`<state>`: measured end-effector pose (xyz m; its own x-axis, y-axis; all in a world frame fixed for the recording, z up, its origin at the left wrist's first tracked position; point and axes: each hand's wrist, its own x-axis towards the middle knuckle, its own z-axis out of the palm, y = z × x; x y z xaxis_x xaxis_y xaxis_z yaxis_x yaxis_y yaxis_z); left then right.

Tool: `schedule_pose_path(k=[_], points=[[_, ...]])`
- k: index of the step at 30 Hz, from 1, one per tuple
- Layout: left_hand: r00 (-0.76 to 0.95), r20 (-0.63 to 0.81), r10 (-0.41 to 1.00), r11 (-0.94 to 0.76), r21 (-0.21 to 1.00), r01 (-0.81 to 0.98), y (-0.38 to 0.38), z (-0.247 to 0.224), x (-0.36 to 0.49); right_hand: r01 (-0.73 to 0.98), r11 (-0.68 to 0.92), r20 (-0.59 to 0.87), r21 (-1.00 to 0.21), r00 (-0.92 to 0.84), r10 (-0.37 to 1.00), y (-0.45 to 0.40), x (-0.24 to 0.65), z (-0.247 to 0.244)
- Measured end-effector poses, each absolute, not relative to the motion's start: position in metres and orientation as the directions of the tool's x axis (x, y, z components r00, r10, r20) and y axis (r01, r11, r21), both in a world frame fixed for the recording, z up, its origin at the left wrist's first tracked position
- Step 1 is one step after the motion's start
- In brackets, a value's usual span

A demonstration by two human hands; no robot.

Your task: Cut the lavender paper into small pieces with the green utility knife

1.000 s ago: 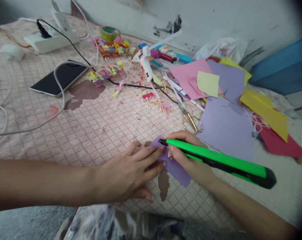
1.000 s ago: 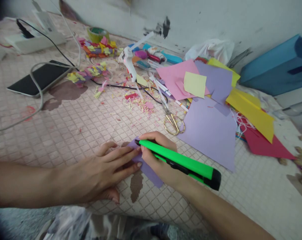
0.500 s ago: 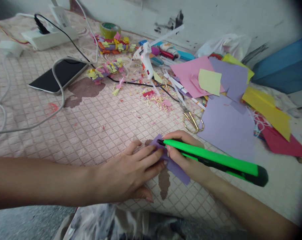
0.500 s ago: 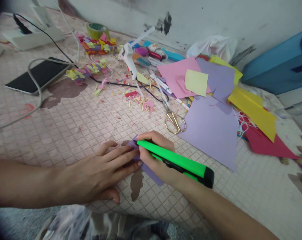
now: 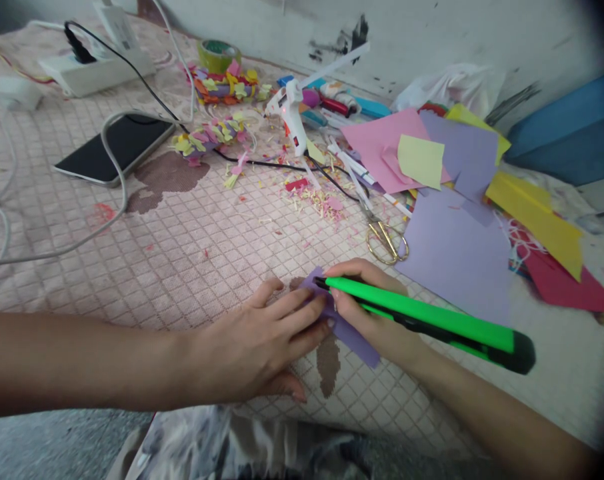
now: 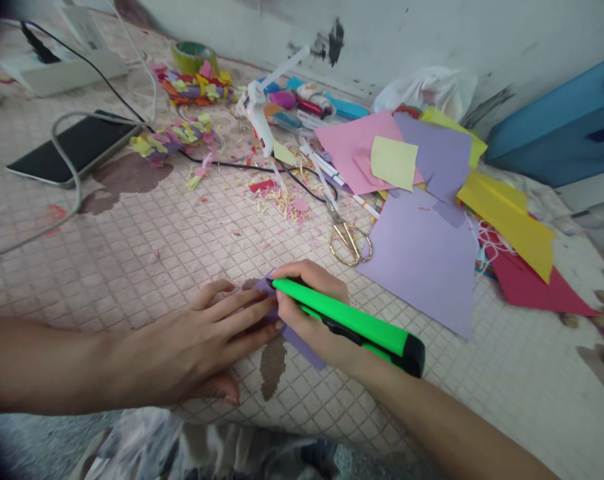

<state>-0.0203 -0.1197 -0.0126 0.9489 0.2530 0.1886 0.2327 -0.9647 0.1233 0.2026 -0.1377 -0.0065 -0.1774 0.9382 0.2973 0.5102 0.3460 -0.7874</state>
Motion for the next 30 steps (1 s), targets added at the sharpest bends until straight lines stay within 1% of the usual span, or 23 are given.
schedule_pose_path(k=[7,11,13,17,19,21,23,24,28,29,30], points=[[0.942,0.212,0.259,-0.963,0.137,0.234,-0.120,-0.015,-0.020,0.501,0.362,0.302,-0.786,-0.199,0.932,-0.138,0.201,-0.007],[0.945,0.199,0.260,-0.960,0.161,0.230,-0.119,-0.016,-0.020,0.493,0.347,0.334,-0.798,-0.117,0.935,-0.140,0.201,-0.003],[0.946,0.197,0.259,-0.959,0.170,0.227,-0.119,-0.015,-0.021,0.498,0.313,0.321,-0.809,-0.073,0.944,-0.142,0.201,-0.002],[0.941,0.208,0.266,-0.954,0.198,0.226,-0.117,-0.013,-0.022,0.459,0.263,0.272,-0.848,-0.049,0.961,-0.146,0.200,-0.003],[0.942,0.223,0.251,-0.950,0.242,0.196,-0.112,-0.011,-0.022,0.423,0.232,0.253,-0.876,-0.008,0.967,-0.147,0.202,-0.007],[0.934,0.256,0.250,-0.936,0.310,0.166,-0.104,-0.010,-0.022,0.345,0.197,0.233,-0.918,0.065,0.970,-0.145,0.206,-0.012],[0.905,0.294,0.307,-0.905,0.385,0.182,-0.093,-0.008,-0.022,0.226,0.202,0.237,-0.953,0.140,0.961,-0.141,0.212,-0.016],[0.881,0.320,0.348,-0.887,0.417,0.199,-0.087,-0.008,-0.022,0.197,0.209,0.244,-0.958,0.170,0.955,-0.139,0.214,-0.017],[0.820,0.316,0.477,-0.790,0.563,0.243,-0.064,-0.010,-0.015,0.178,0.219,0.256,-0.959,0.220,0.941,-0.132,0.220,-0.016],[0.817,0.294,0.495,-0.760,0.603,0.243,-0.059,-0.011,-0.013,0.176,0.222,0.258,-0.959,0.217,0.941,-0.131,0.221,-0.015],[0.819,0.284,0.498,-0.750,0.615,0.243,-0.055,-0.012,-0.009,0.176,0.228,0.263,-0.958,0.212,0.941,-0.131,0.220,-0.015]])
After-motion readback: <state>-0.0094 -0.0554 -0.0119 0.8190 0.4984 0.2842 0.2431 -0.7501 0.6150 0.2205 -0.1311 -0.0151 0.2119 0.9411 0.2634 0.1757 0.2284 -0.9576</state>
